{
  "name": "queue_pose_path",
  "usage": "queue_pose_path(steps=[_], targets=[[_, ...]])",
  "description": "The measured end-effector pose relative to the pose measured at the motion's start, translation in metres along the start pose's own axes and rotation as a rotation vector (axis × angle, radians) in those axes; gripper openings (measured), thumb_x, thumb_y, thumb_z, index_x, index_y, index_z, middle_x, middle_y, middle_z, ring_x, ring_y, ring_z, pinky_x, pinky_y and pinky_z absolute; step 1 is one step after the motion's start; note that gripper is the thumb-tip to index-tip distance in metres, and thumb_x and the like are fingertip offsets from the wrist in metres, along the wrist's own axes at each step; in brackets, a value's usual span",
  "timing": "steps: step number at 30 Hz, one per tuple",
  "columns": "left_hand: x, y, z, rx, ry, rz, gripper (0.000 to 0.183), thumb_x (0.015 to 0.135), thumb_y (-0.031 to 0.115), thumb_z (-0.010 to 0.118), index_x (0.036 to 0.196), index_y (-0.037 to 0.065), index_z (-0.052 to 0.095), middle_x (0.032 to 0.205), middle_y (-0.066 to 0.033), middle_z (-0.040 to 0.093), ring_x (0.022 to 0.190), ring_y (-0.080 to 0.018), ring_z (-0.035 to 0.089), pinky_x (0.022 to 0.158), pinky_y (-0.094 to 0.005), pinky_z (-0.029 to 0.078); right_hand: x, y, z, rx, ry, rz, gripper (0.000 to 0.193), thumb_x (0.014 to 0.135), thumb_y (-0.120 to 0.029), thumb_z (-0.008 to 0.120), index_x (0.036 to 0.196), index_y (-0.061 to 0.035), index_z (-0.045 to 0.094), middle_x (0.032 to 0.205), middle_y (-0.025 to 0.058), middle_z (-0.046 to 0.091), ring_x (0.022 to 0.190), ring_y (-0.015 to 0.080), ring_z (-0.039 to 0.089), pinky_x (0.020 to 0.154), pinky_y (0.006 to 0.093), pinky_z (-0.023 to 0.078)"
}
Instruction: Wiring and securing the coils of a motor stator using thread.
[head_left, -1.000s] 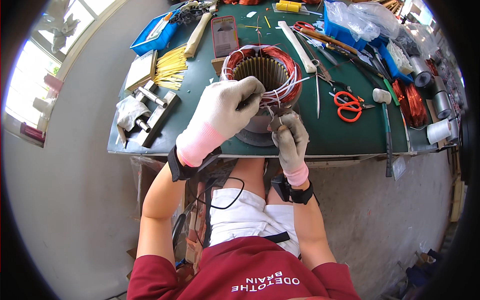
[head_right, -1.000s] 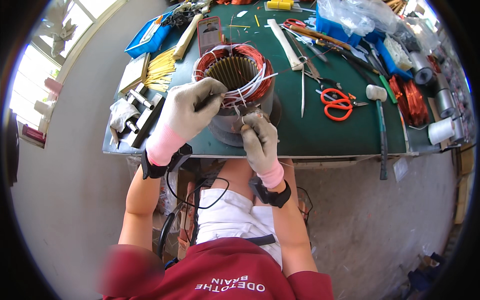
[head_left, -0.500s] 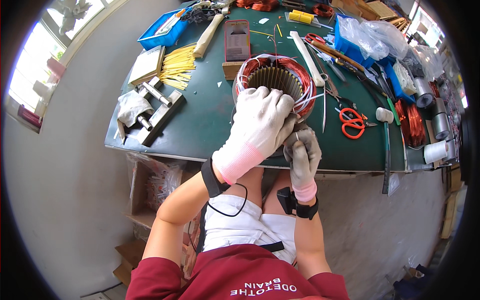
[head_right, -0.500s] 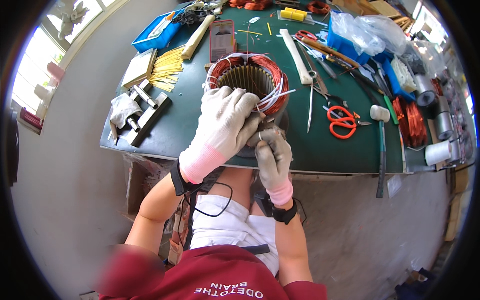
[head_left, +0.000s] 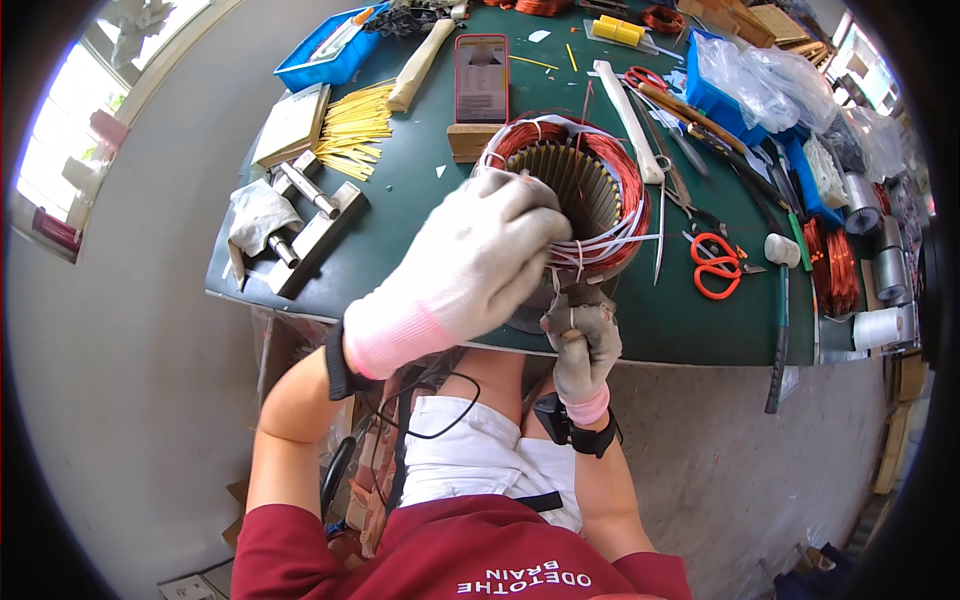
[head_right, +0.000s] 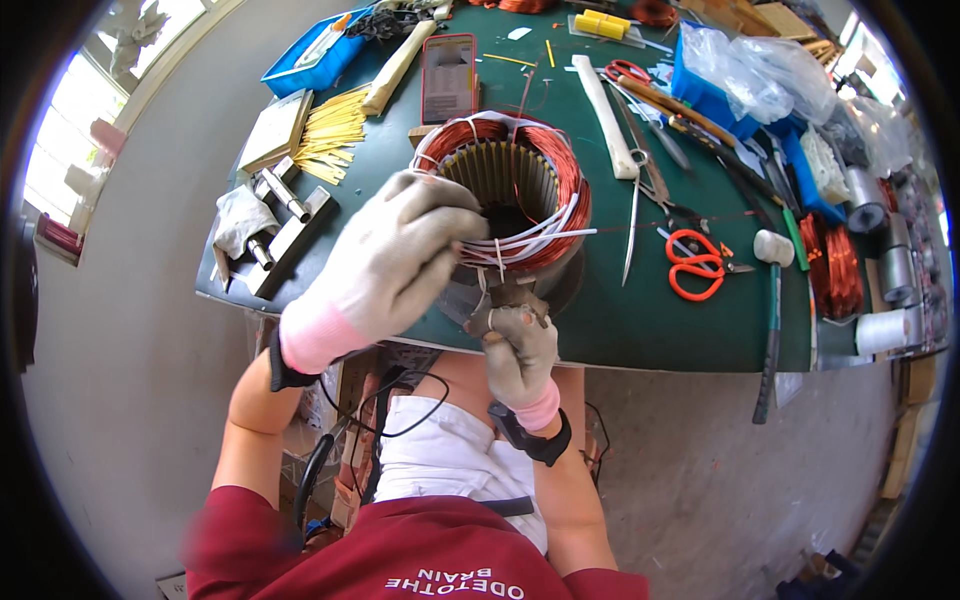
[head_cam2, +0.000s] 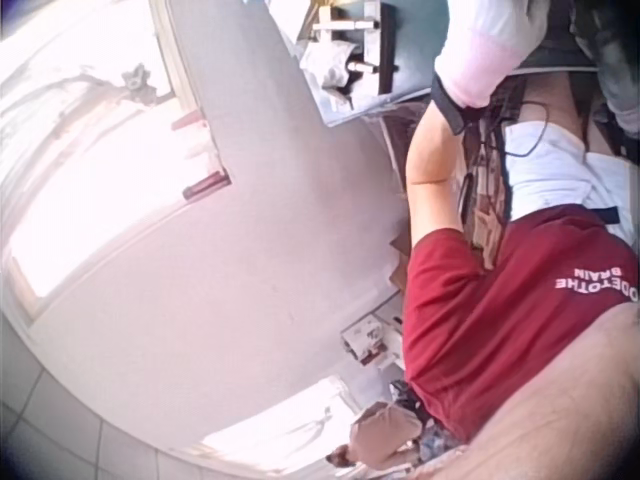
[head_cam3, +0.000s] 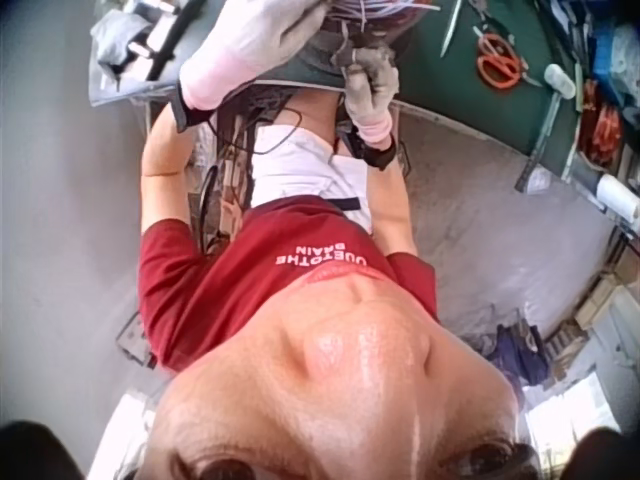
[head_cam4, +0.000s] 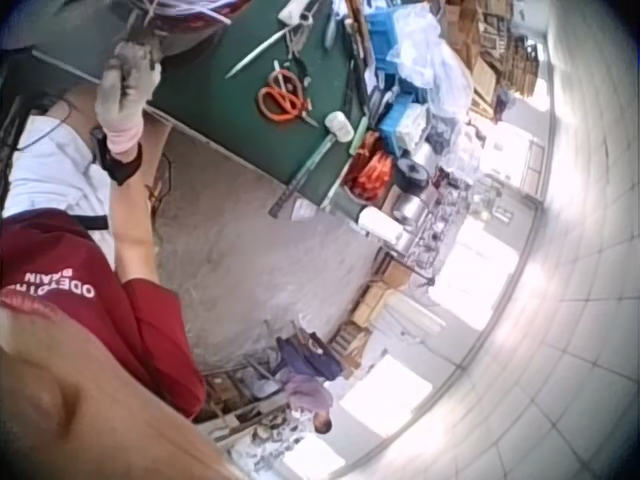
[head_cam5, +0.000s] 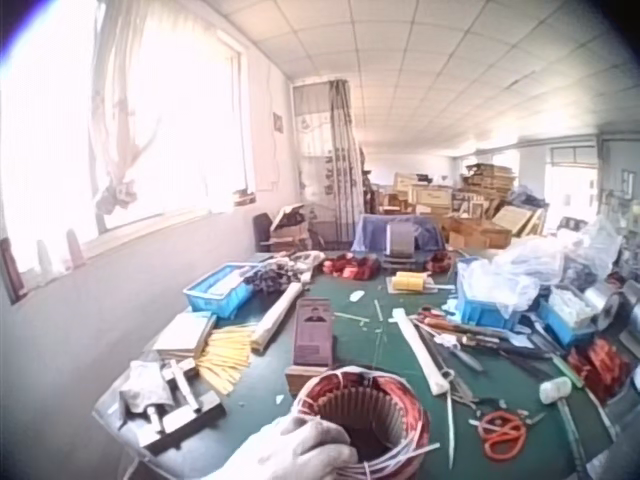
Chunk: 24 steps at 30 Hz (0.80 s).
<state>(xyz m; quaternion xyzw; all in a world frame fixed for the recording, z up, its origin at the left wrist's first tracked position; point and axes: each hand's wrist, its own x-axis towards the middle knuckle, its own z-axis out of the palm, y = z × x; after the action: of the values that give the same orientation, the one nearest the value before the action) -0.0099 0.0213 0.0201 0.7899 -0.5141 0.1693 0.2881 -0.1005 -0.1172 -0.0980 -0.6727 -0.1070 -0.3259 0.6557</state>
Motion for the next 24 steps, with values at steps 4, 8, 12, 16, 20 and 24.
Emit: queue_pose_path(steps=[4,8,12,16,20,24], targets=[[0.003,0.011,-0.019,0.200,-0.105,-0.097,0.020,0.077,0.002,0.061,0.096,0.005,0.062,0.100,-0.0087,0.056,0.092,-0.0289,0.053,0.080,-0.0389,0.046,0.001,0.002,0.000,0.018,-0.011,0.006,0.016,0.076,0.000,0.048,0.082,-0.0018,0.063,0.073,0.0100,0.062,0.063,0.0218,0.058,0.060,0.0314,0.046],[0.017,0.011,-0.028,0.349,-0.242,-0.042,0.022,0.073,0.003,0.062,0.095,0.004,0.061,0.094,-0.0093,0.054,0.091,-0.0279,0.053,0.078,-0.0384,0.047,0.003,0.001,0.000,0.061,-0.012,0.032,0.016,0.075,0.001,0.048,0.082,-0.0005,0.062,0.072,0.0106,0.062,0.062,0.0214,0.057,0.060,0.0316,0.047],[0.025,0.013,-0.026,0.352,-0.343,-0.038,0.022,0.072,0.001,0.061,0.094,0.003,0.058,0.094,-0.0124,0.055,0.090,-0.0310,0.055,0.076,-0.0404,0.047,0.000,0.004,0.000,0.096,-0.037,0.075,0.016,0.075,0.002,0.048,0.082,0.0011,0.062,0.073,0.0111,0.062,0.063,0.0215,0.057,0.060,0.0313,0.047],[0.029,0.020,-0.023,0.298,-0.344,-0.023,0.020,0.073,0.001,0.060,0.092,0.003,0.055,0.086,-0.0137,0.055,0.085,-0.0330,0.056,0.073,-0.0417,0.046,0.000,0.005,0.000,0.115,-0.023,0.066,0.016,0.075,0.002,0.047,0.083,0.0015,0.062,0.073,0.0110,0.062,0.063,0.0210,0.058,0.061,0.0307,0.047],[0.023,0.007,-0.021,0.185,-0.329,-0.012,0.018,0.074,0.003,0.061,0.091,0.004,0.055,0.073,-0.0144,0.054,0.076,-0.0336,0.057,0.066,-0.0427,0.046,0.002,0.005,0.002,0.147,-0.016,0.049,0.017,0.080,-0.002,0.046,0.083,0.0026,0.062,0.072,0.0069,0.059,0.061,0.0129,0.052,0.056,0.0248,0.041],[0.017,0.001,-0.020,0.110,-0.307,-0.074,0.018,0.073,0.003,0.061,0.091,0.005,0.057,0.067,-0.0137,0.055,0.067,-0.0333,0.059,0.061,-0.0416,0.047,0.000,0.007,0.004,0.140,0.014,0.043,0.019,0.085,-0.009,0.048,0.083,0.0035,0.062,0.073,0.0031,0.057,0.059,0.0061,0.046,0.050,0.0195,0.035]])
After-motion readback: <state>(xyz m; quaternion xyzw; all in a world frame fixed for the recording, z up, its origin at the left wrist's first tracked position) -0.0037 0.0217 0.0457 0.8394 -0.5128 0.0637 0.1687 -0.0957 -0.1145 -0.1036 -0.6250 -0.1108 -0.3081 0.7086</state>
